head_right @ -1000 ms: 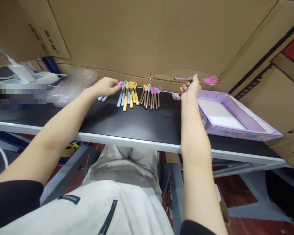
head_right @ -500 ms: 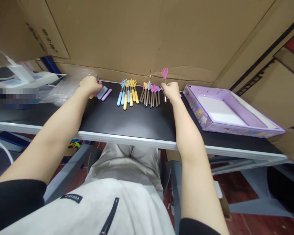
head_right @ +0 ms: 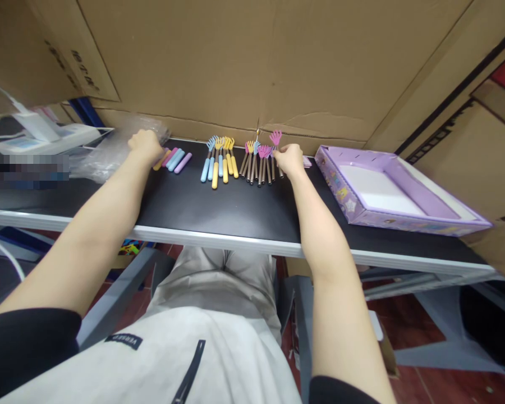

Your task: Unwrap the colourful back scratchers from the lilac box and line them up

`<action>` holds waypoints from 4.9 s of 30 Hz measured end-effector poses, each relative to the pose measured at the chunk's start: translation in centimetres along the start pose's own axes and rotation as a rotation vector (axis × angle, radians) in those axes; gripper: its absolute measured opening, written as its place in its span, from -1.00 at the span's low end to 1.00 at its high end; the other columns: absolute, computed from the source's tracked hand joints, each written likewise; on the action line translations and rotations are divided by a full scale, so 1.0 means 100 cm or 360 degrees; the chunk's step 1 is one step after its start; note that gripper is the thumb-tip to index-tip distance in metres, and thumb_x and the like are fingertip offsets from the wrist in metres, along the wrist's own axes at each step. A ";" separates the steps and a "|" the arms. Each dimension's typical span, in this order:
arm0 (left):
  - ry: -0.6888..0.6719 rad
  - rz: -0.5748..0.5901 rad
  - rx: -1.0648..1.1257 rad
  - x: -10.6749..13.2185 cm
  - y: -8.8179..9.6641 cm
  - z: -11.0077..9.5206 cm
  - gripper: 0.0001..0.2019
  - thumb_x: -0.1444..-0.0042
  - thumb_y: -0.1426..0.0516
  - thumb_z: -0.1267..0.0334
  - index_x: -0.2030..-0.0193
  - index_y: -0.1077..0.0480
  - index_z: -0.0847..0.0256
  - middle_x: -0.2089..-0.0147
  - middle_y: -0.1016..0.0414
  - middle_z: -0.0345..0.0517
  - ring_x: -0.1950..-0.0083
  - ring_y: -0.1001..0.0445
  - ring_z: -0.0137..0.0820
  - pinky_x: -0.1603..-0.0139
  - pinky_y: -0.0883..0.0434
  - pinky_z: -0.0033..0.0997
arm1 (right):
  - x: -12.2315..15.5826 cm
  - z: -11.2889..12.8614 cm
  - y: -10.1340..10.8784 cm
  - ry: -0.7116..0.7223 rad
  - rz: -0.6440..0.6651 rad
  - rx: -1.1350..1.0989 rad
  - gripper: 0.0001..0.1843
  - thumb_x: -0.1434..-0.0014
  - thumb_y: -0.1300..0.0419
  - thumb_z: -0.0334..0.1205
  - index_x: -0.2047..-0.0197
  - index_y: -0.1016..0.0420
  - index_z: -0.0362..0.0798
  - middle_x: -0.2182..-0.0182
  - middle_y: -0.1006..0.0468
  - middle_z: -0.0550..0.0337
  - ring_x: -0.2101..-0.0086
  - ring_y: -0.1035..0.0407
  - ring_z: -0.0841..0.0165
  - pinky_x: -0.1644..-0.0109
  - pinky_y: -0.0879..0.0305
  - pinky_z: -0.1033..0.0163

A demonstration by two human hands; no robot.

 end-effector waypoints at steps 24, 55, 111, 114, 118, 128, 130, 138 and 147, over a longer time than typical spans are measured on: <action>-0.0721 0.0072 -0.0155 0.061 -0.008 -0.100 -0.56 -0.32 -0.09 0.12 -0.18 -0.56 0.29 -0.16 -0.60 0.23 -0.27 -0.52 0.08 -0.26 -0.45 -0.12 | 0.027 0.047 -0.036 0.0304 0.0196 0.0714 -0.44 -0.48 0.11 -0.24 -0.41 -0.35 -0.23 -0.25 -0.51 -0.34 -0.22 -0.44 -0.10 -0.27 -0.34 -0.08; -0.0534 0.0143 -0.0007 0.064 -0.015 -0.103 -0.48 -0.27 -0.10 0.11 -0.22 -0.54 0.42 -0.22 -0.57 0.41 -0.28 -0.54 0.14 -0.23 -0.49 -0.13 | 0.036 0.027 -0.024 0.0094 0.0513 0.1058 -0.42 -0.48 -0.06 -0.11 -0.36 -0.48 -0.36 -0.29 -0.45 -0.46 -0.29 -0.41 -0.13 -0.32 -0.35 -0.07; -0.1554 -0.0470 0.0477 0.101 0.010 -0.158 -0.64 -0.47 0.03 0.04 0.08 -0.50 0.22 0.19 -0.62 0.08 0.10 -0.60 -0.14 0.09 -0.37 -0.25 | 0.048 0.087 -0.044 0.0317 0.0559 -0.1579 -0.52 -0.25 -0.42 0.16 0.32 -0.35 -0.03 0.55 -0.34 0.39 0.60 -0.13 0.59 0.57 -0.07 0.43; -0.1568 -0.0506 0.0567 0.100 0.015 -0.157 -0.61 -0.47 0.03 0.01 0.12 -0.50 0.20 0.25 -0.60 0.03 0.17 -0.57 -0.18 0.13 -0.35 -0.26 | 0.045 0.090 -0.039 0.0376 0.0493 -0.1557 -0.48 -0.21 -0.42 0.22 0.32 -0.34 -0.02 0.56 -0.34 0.39 0.61 -0.13 0.59 0.59 -0.05 0.44; -0.1586 -0.0529 0.0626 0.099 0.019 -0.157 -0.57 -0.48 0.04 -0.03 0.18 -0.51 0.20 0.31 -0.58 0.01 0.24 -0.54 -0.21 0.18 -0.33 -0.27 | 0.042 0.093 -0.034 0.0416 0.0435 -0.1527 -0.46 -0.21 -0.42 0.23 0.36 -0.32 -0.02 0.58 -0.33 0.38 0.61 -0.12 0.59 0.60 -0.04 0.44; -0.1622 -0.0567 0.0701 0.101 0.025 -0.166 -0.49 -0.49 0.08 -0.11 0.20 -0.52 0.20 0.39 -0.52 -0.04 0.28 -0.49 -0.25 0.19 -0.33 -0.26 | 0.032 0.090 -0.031 0.0492 0.0327 -0.1416 -0.48 -0.24 -0.39 0.23 0.35 -0.32 0.00 0.57 -0.30 0.36 0.58 -0.13 0.55 0.55 -0.03 0.39; -0.1614 -0.0545 0.0684 0.104 0.027 -0.167 -0.48 -0.49 0.10 -0.11 0.18 -0.52 0.19 0.37 -0.53 -0.02 0.25 -0.51 -0.23 0.16 -0.35 -0.24 | 0.031 0.093 -0.028 0.0462 0.0283 -0.1411 -0.51 -0.27 -0.39 0.18 0.35 -0.32 0.00 0.56 -0.30 0.35 0.57 -0.13 0.55 0.52 -0.03 0.38; -0.0847 -0.0491 0.0425 0.037 0.030 -0.073 -0.51 -0.40 0.07 -0.12 0.04 -0.58 0.10 0.14 -0.66 0.16 -0.07 -0.54 -0.02 -0.09 -0.42 -0.08 | 0.010 -0.020 0.110 -0.0230 -0.0709 -0.1731 -0.53 -0.60 0.23 -0.29 0.43 -0.04 0.04 0.54 0.05 0.40 0.58 0.15 0.53 0.44 0.13 0.30; -0.0578 -0.0157 0.0188 0.025 0.023 -0.029 -0.16 -0.16 -0.13 -0.33 -0.38 -0.42 0.28 -0.19 -0.59 0.39 -0.35 -0.40 0.31 -0.31 -0.31 0.29 | 0.002 0.005 0.047 -0.0135 -0.0077 -0.1339 -0.56 -0.46 -0.16 0.06 0.41 -0.26 0.02 0.55 -0.28 0.30 0.59 -0.17 0.49 0.49 -0.10 0.30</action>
Point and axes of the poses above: each hand's wrist, its own x-axis away from the middle knuckle, its own y-axis out of the back of the hand, z = x × y, the point moved 8 cm from there along -x, towards the middle knuckle
